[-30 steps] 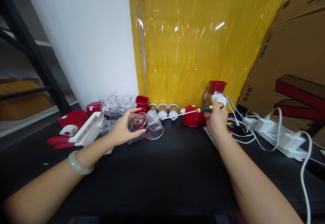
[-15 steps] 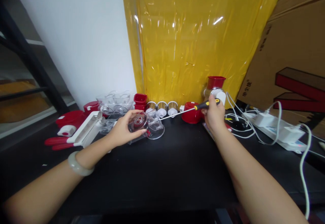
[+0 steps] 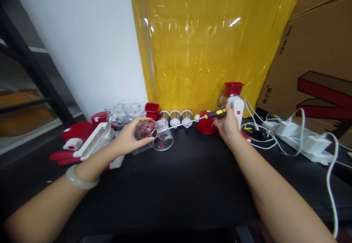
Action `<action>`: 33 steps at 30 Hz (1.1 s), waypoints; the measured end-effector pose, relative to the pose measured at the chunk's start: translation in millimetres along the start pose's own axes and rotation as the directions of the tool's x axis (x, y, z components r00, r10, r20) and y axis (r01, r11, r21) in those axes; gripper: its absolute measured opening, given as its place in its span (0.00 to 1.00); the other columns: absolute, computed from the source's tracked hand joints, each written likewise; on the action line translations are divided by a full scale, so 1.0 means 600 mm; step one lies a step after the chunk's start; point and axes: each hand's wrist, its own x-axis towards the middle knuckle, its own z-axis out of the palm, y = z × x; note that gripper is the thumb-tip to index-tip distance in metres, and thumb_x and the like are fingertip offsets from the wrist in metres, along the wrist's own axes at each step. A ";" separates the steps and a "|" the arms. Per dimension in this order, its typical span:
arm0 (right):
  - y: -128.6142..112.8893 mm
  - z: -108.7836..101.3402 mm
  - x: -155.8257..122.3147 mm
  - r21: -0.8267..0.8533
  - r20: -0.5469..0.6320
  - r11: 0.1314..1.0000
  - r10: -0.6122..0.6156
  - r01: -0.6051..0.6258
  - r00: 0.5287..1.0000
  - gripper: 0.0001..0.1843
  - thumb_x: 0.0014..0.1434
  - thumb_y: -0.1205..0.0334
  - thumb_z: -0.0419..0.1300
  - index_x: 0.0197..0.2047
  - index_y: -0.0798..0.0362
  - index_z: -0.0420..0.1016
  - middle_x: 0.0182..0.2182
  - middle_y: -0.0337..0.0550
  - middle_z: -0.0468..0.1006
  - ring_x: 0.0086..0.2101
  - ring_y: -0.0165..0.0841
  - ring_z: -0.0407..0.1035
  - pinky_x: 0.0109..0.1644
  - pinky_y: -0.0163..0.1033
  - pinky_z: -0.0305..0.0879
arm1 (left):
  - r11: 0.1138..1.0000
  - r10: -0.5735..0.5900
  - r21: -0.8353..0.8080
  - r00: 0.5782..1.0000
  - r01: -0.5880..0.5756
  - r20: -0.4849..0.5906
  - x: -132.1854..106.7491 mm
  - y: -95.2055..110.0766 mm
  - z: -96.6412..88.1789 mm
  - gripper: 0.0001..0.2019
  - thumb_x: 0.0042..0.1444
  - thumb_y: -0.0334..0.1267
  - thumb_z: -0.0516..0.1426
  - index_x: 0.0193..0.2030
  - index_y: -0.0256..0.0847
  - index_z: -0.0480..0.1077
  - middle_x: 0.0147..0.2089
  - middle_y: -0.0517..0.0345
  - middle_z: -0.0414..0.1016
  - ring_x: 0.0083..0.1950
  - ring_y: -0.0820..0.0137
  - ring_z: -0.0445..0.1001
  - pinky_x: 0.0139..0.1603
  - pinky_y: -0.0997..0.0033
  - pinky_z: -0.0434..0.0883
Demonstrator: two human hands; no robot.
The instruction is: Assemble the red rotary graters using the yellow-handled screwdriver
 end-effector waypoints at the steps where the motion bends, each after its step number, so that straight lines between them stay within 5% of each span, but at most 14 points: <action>1: 0.000 0.000 0.000 0.008 0.004 0.999 0.039 -0.039 0.999 0.22 0.55 0.38 0.59 0.30 0.49 0.63 0.20 0.34 0.65 0.18 0.27 0.60 0.18 0.32 0.57 | 1.000 -0.008 0.015 1.000 0.007 0.010 0.002 -0.002 -0.005 0.30 0.50 0.47 0.66 0.59 0.46 0.65 0.55 0.49 0.76 0.54 0.56 0.77 0.56 0.50 0.72; 6: -0.004 0.003 -0.006 -0.001 0.040 0.991 0.137 -0.137 0.990 0.19 0.63 0.44 0.48 0.31 0.49 0.67 0.21 0.38 0.68 0.19 0.29 0.61 0.21 0.34 0.60 | 0.999 -0.044 0.023 0.998 0.043 0.041 0.006 -0.007 -0.017 0.27 0.50 0.48 0.66 0.56 0.45 0.67 0.53 0.51 0.77 0.51 0.57 0.78 0.53 0.53 0.73; 21: 0.021 -0.003 -0.003 -0.102 -0.026 0.985 0.135 -0.137 0.990 0.05 0.59 0.60 0.54 0.39 0.49 0.67 0.18 0.33 0.70 0.15 0.29 0.66 0.18 0.30 0.62 | 0.996 -0.039 -0.082 0.995 0.047 0.093 0.004 -0.017 -0.005 0.27 0.53 0.47 0.65 0.58 0.44 0.66 0.52 0.49 0.77 0.50 0.59 0.78 0.53 0.53 0.74; 27: 0.041 -0.015 0.000 -0.140 0.068 0.988 0.074 -0.064 0.995 0.18 0.56 0.45 0.63 0.31 0.49 0.63 0.12 0.27 0.61 0.11 0.24 0.56 0.14 0.28 0.55 | 1.000 -0.013 0.004 0.992 0.012 0.128 0.007 -0.015 -0.007 0.25 0.55 0.46 0.62 0.60 0.47 0.67 0.52 0.52 0.78 0.50 0.58 0.78 0.53 0.53 0.73; 33: 0.047 -0.017 0.004 -0.136 0.087 0.991 0.024 -0.012 0.996 0.23 0.58 0.38 0.60 0.29 0.49 0.62 0.09 0.25 0.53 0.09 0.24 0.50 0.12 0.29 0.51 | 0.996 0.027 0.082 0.990 -0.039 0.141 0.007 -0.017 -0.003 0.26 0.58 0.47 0.59 0.63 0.48 0.64 0.55 0.51 0.77 0.51 0.59 0.77 0.53 0.55 0.72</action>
